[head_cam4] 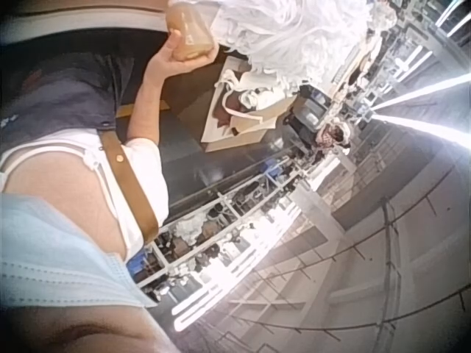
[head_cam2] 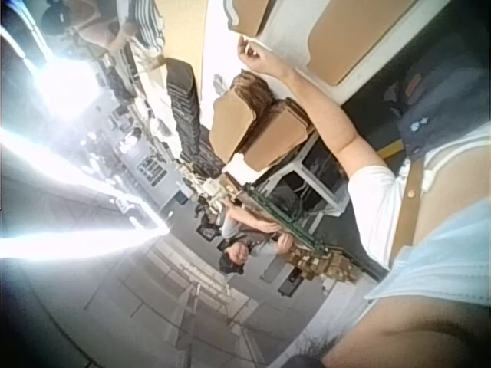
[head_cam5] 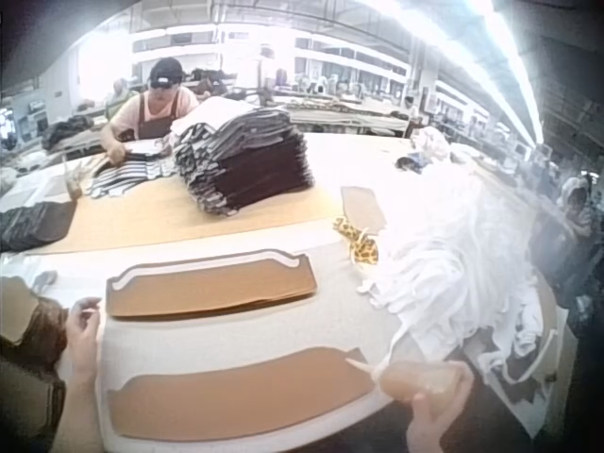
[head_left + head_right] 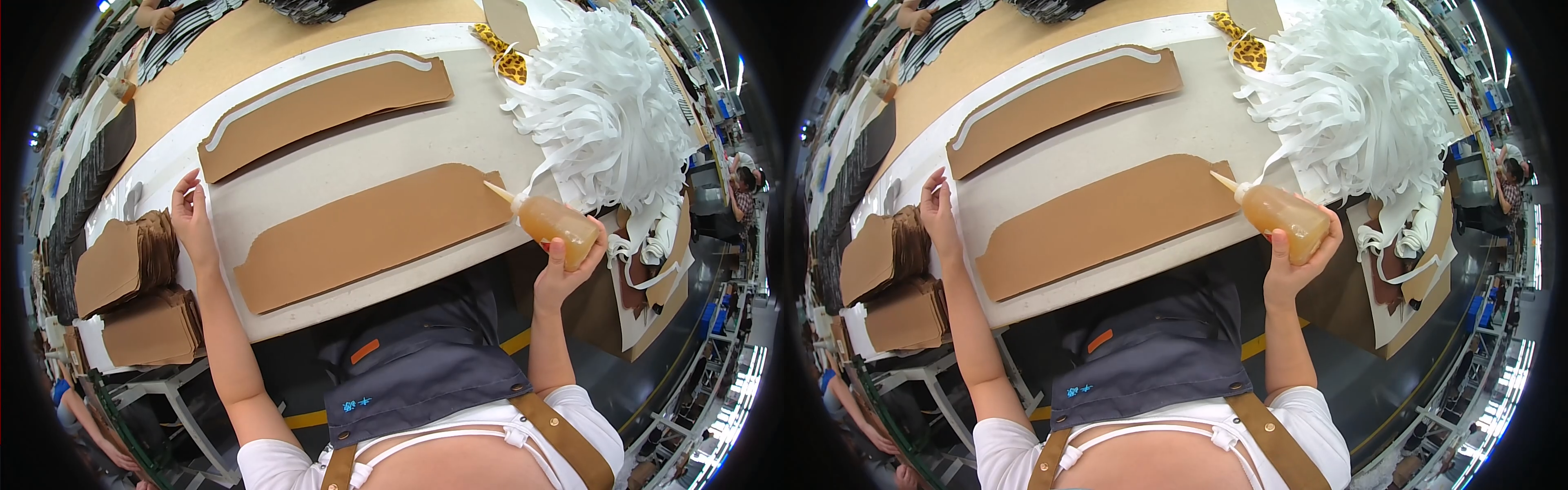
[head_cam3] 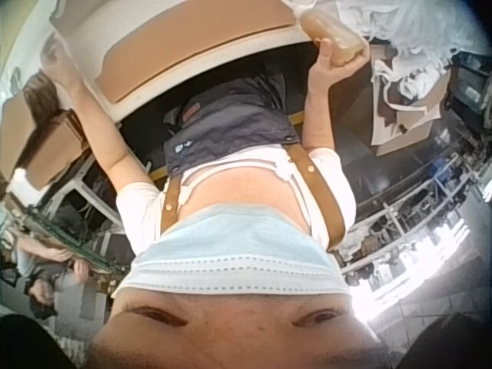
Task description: Applying adhesive and white lining strips to brown leather components at a workbench.
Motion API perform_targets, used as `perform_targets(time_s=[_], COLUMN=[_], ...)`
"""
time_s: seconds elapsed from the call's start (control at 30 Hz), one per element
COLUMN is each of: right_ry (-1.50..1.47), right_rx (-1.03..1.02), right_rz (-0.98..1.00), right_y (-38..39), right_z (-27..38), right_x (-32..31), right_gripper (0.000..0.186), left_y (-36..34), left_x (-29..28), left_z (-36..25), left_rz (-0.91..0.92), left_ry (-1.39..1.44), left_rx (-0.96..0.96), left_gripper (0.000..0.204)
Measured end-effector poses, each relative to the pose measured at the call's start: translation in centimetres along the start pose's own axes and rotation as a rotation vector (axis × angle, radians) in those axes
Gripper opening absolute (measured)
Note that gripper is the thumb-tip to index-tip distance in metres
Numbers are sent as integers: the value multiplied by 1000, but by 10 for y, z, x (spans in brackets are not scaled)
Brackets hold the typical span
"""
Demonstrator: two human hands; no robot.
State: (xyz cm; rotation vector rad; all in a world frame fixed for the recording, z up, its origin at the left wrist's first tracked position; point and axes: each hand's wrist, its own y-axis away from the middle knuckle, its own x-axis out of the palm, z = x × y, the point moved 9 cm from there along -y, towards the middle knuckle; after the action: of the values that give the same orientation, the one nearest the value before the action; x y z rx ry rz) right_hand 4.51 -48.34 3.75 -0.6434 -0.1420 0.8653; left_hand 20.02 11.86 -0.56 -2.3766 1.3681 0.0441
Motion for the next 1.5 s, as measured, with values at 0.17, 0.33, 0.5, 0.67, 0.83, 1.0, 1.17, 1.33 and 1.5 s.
perform_targets(time_s=[0.17,0.33,0.5,0.67,0.83,1.0,1.17,1.33,1.5], right_ry=[-24,-48,-89,-72,-114,-132,-99,-174,-192], right_rx=[-20,5,58,71,55,45,22,7,-12], right_rz=[12,25,28,27,50,67,118,164,226], right_y=[0,0,-1,1,1,4,10,17,25], right_z=[0,0,0,-7,0,6,12,17,27], right_x=[7,18,29,33,45,56,68,83,100], right_gripper=[66,69,72,74,76,77,77,79,79], left_y=[0,0,1,2,3,2,3,1,3], left_x=[0,-1,-1,-1,0,0,0,-2,-4], left_z=[-3,-3,-5,-5,-6,-5,-12,-8,0], left_rz=[3,4,-1,3,11,21,-2,-18,6], left_ry=[-16,-4,0,4,-4,-5,1,26,16], left_rx=[-2,1,8,-14,-15,-23,-9,-12,-51], left_gripper=[25,25,25,25,26,28,25,24,28])
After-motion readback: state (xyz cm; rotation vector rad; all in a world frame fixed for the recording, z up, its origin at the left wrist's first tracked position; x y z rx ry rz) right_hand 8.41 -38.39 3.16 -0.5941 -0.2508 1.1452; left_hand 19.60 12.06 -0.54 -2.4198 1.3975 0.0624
